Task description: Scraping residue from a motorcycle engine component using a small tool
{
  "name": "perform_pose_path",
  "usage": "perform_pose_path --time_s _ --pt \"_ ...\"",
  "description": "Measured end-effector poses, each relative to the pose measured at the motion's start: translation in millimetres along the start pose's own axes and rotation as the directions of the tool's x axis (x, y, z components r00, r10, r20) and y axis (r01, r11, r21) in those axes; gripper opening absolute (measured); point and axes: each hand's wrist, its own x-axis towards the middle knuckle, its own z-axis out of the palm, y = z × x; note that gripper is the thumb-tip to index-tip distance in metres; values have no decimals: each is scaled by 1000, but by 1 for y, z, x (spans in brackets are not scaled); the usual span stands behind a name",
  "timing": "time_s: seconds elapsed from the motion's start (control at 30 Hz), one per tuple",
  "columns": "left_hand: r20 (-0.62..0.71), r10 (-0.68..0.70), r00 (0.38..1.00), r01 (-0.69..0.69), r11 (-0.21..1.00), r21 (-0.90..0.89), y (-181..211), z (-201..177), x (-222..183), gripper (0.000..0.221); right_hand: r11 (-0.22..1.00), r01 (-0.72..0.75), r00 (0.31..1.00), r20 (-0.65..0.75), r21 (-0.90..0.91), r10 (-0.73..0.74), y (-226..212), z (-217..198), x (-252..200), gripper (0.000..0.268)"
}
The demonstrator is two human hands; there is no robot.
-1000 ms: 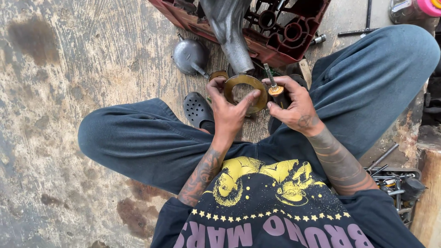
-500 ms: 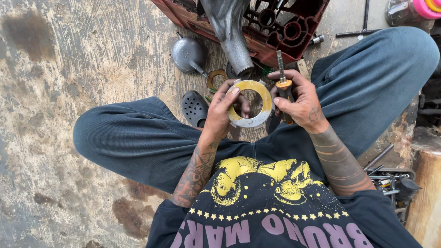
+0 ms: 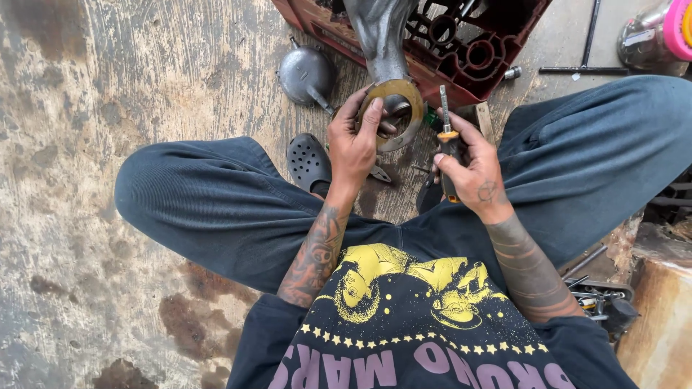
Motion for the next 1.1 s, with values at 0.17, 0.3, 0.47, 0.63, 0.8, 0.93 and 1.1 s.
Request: perform_pose_path --time_s 0.17,0.3,0.47,0.63,0.8,0.93,1.1 --pt "-69 1 998 -5 998 -60 -29 0 8 27 999 -18 1000 6 -38 18 -6 3 2 60" --pt "-87 26 996 -20 997 74 -42 -5 11 32 1000 -9 999 34 -28 10 13 -6 3 68" --pt "-88 35 996 -30 998 59 -53 6 9 36 992 -45 998 45 116 40 5 -5 3 64" --pt "-119 40 992 -23 990 139 -30 11 8 37 973 -174 983 82 148 164 13 -19 -3 54" --pt "-129 85 988 -62 983 172 -28 16 7 32 978 -97 995 -1 186 99 12 -34 -13 56" --pt "-119 91 989 -73 987 145 -31 15 8 31 967 -96 994 -34 234 107 -3 -22 -19 64" --pt "-111 100 989 -78 979 189 -30 14 7 31 997 -79 996 43 26 78 -14 4 -34 65"
